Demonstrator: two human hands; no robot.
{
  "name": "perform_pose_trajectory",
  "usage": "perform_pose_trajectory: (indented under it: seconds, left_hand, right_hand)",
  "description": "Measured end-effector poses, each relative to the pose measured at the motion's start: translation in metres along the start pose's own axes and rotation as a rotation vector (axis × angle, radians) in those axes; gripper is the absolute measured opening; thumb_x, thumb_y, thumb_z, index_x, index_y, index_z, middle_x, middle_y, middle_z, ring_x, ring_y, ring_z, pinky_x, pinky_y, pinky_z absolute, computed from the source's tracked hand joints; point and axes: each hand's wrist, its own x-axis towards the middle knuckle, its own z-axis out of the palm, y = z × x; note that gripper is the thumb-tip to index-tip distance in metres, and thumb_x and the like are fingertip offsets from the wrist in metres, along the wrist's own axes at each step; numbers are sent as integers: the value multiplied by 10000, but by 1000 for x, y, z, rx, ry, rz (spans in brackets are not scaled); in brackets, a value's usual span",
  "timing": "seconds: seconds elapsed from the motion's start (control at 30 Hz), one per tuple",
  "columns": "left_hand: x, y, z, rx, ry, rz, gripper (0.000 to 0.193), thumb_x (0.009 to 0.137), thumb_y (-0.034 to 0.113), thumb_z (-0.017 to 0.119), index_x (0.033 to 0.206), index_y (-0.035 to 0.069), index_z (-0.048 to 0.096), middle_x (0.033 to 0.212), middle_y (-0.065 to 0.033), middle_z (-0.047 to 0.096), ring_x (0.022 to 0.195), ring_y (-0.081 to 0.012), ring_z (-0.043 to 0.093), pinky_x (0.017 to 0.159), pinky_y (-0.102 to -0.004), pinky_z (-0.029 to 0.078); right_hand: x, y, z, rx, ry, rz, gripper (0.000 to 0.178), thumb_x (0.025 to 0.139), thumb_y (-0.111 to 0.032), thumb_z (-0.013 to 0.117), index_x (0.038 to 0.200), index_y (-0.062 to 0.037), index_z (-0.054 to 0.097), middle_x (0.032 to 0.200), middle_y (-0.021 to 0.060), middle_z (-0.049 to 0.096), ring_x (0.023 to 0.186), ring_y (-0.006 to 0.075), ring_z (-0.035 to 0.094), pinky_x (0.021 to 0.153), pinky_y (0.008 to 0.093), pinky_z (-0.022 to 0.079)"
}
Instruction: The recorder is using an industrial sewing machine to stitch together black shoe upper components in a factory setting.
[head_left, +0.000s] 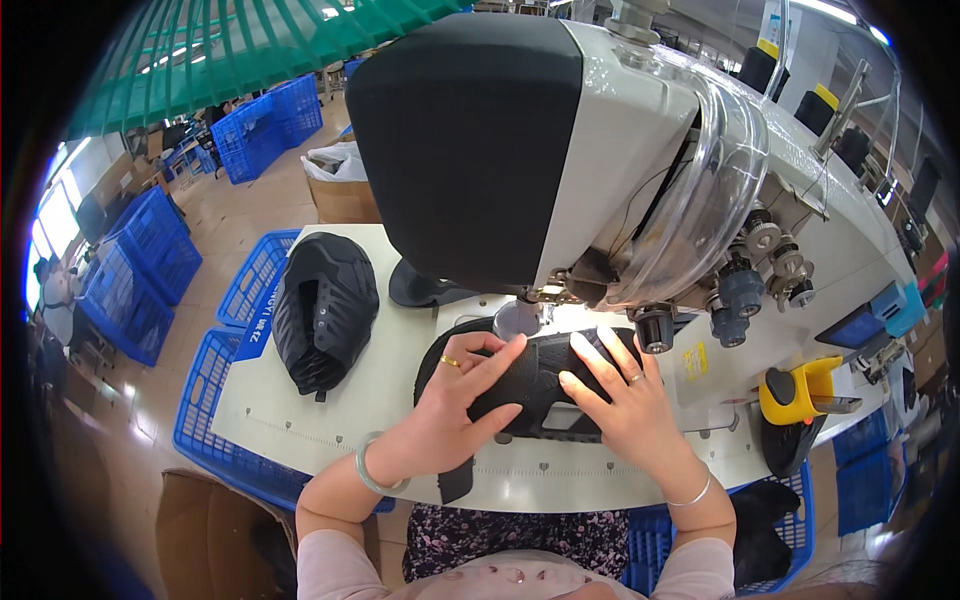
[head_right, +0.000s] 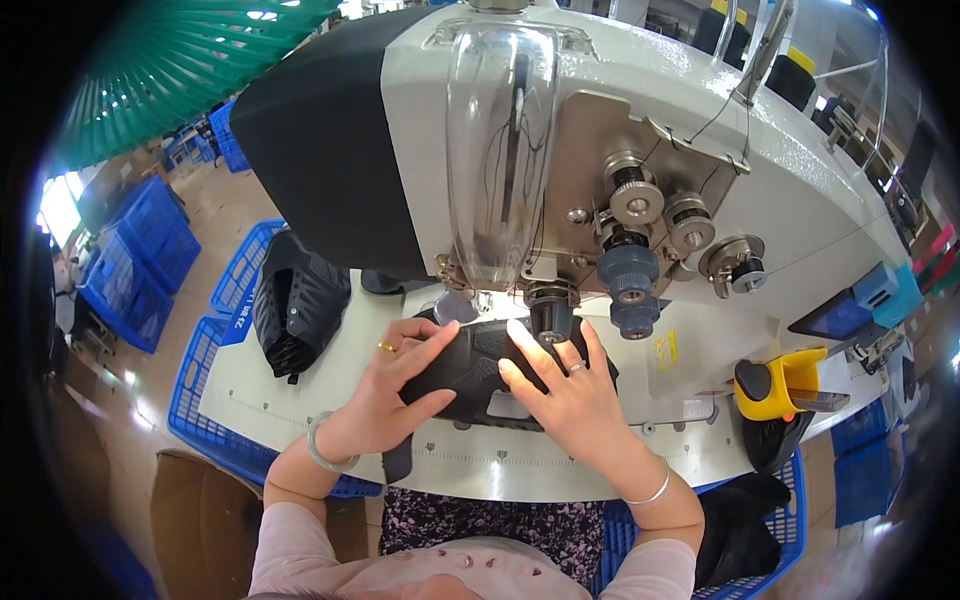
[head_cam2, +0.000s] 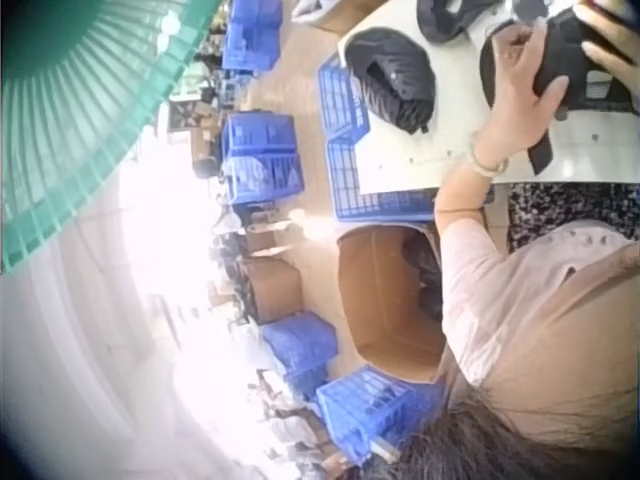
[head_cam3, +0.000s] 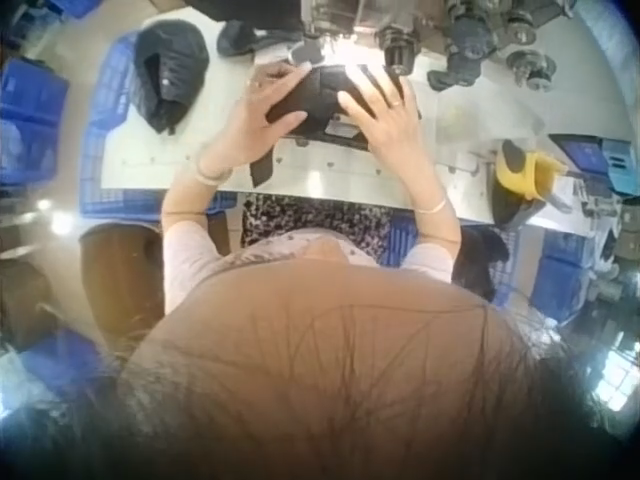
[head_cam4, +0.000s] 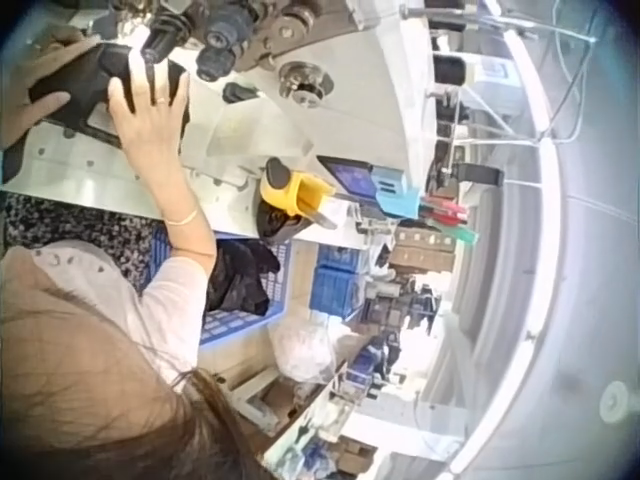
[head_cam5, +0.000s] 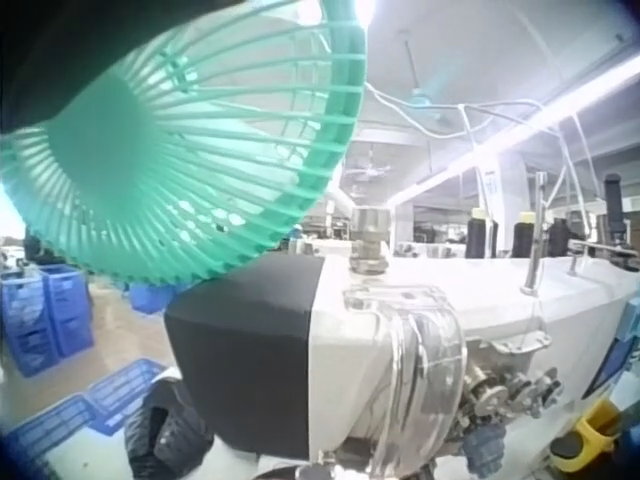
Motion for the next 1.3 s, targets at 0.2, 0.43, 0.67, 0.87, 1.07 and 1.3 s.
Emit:
perform_pose_trajectory:
  seconds: [0.2, 0.43, 0.67, 0.87, 1.07, 1.3]
  left_hand:
    - [2, -5, 9, 42, 111, 23, 642, 728, -3, 781, 1334, 48, 576, 1217, -108, 436, 941, -197, 528, 883, -308, 469]
    - [6, -1, 5, 170, 159, 95, 426, 738, 29, 760, 1157, 59, 691, 1235, -100, 589, 905, -235, 540, 832, -326, 492]
    - [9, 4, 1, 287, 105, 148, 341, 773, 40, 714, 1114, 40, 703, 1245, -107, 631, 872, -277, 575, 808, -355, 503]
    - [16, 7, 1, 371, 100, 208, 308, 784, 38, 691, 1091, 27, 699, 1228, -122, 632, 853, -295, 569, 798, -356, 501]
    - [21, 11, 3, 401, 107, 186, 289, 793, 38, 677, 1081, 23, 697, 1194, -126, 638, 845, -302, 565, 791, -365, 503]
    - [27, 9, 1, 403, 99, 193, 282, 797, 51, 670, 1077, 27, 694, 1172, -130, 645, 855, -308, 558, 801, -365, 500]
  right_hand:
    - [2, -4, -8, -10, -37, 35, 299, 784, -151, 675, 1082, -144, 650, 1319, 88, 557, 1030, 297, 565, 1032, 584, 366]
    - [3, -3, -18, 72, -130, 78, 351, 779, -99, 636, 1128, -132, 648, 1293, 93, 566, 1108, 318, 555, 1057, 563, 349]
    - [5, 0, -19, 122, -120, 90, 371, 769, -54, 612, 1130, -128, 649, 1234, 86, 586, 1141, 318, 539, 1067, 537, 350]
    - [7, 3, -20, 158, -128, 122, 417, 733, 5, 622, 1128, -125, 651, 1159, 76, 611, 1149, 316, 537, 1056, 535, 355]
    - [8, 6, -20, 210, -109, 143, 471, 699, 52, 617, 1129, -137, 653, 1108, 81, 625, 1140, 315, 542, 1045, 527, 362]
    - [10, 9, -17, 218, -80, 146, 519, 654, 79, 622, 1128, -132, 650, 1065, 79, 640, 1134, 319, 550, 1048, 502, 368]
